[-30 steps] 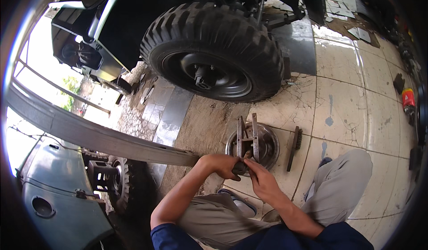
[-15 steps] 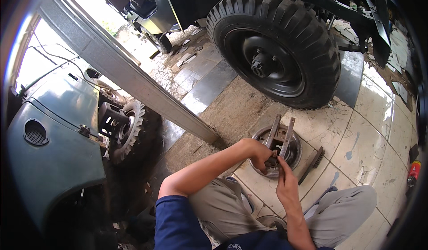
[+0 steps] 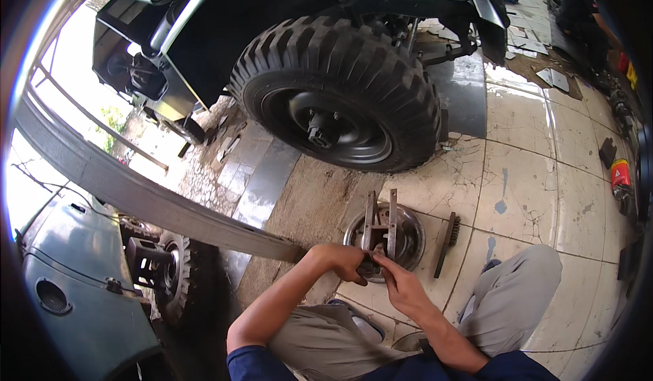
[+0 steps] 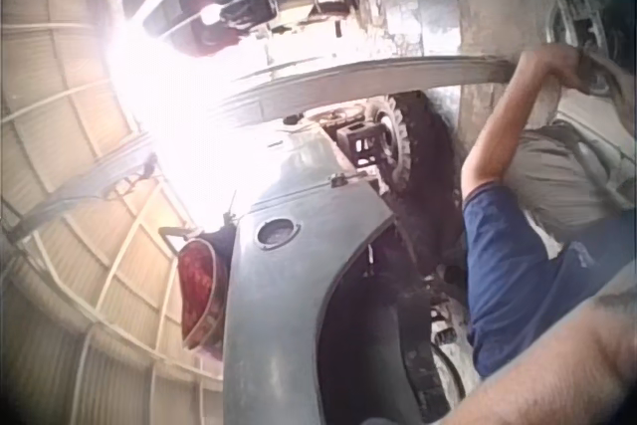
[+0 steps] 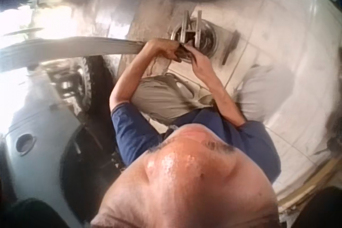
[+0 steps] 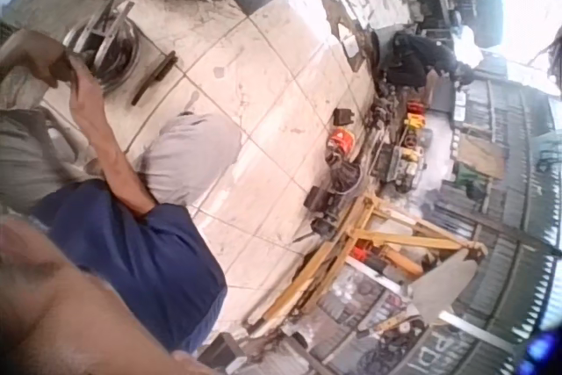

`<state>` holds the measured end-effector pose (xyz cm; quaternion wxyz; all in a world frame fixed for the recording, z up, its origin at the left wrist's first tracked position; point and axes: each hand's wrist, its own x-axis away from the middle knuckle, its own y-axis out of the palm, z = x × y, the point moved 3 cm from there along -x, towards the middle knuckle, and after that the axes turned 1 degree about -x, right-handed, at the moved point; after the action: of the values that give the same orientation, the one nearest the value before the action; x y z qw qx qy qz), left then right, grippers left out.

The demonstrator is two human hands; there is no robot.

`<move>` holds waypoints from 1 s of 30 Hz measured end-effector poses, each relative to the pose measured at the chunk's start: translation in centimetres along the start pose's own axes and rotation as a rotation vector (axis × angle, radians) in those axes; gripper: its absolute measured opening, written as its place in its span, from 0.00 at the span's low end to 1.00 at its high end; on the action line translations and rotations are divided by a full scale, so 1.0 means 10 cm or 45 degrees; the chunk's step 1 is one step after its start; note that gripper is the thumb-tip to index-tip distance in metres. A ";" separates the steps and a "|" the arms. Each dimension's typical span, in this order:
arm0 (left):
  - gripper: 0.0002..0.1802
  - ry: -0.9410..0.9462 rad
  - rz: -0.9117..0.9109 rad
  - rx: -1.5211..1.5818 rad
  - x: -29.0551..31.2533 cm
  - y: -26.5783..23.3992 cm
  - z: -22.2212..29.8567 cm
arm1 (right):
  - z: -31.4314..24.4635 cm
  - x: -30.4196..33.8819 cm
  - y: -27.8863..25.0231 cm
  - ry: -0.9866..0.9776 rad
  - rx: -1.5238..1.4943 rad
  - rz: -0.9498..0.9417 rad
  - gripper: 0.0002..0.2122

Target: The person sits on the floor and scrubs a brake drum assembly with a wire brush, repeatedly rotating the part to clean different surfaces. The person holds the assembly in one hand and uses the brush with the other, occasionally repositioning the part to reach additional areas.

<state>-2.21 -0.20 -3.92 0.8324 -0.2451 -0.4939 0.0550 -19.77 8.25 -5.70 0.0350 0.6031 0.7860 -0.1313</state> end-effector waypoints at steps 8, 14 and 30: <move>0.25 0.061 0.062 -0.032 0.00 0.05 -0.05 | 0.02 0.04 0.08 0.256 -0.018 -0.038 0.17; 0.21 0.118 0.176 -0.056 -0.01 0.07 -0.08 | 0.28 0.05 0.13 0.410 0.038 -0.113 0.17; 0.24 0.131 0.141 -0.029 0.05 0.01 0.04 | 0.20 0.03 0.11 0.267 0.005 -0.013 0.16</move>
<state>-2.35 0.16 -3.41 0.8495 -0.2839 -0.4369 0.0828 -18.96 8.34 -7.87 -0.0495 0.6095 0.7882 -0.0692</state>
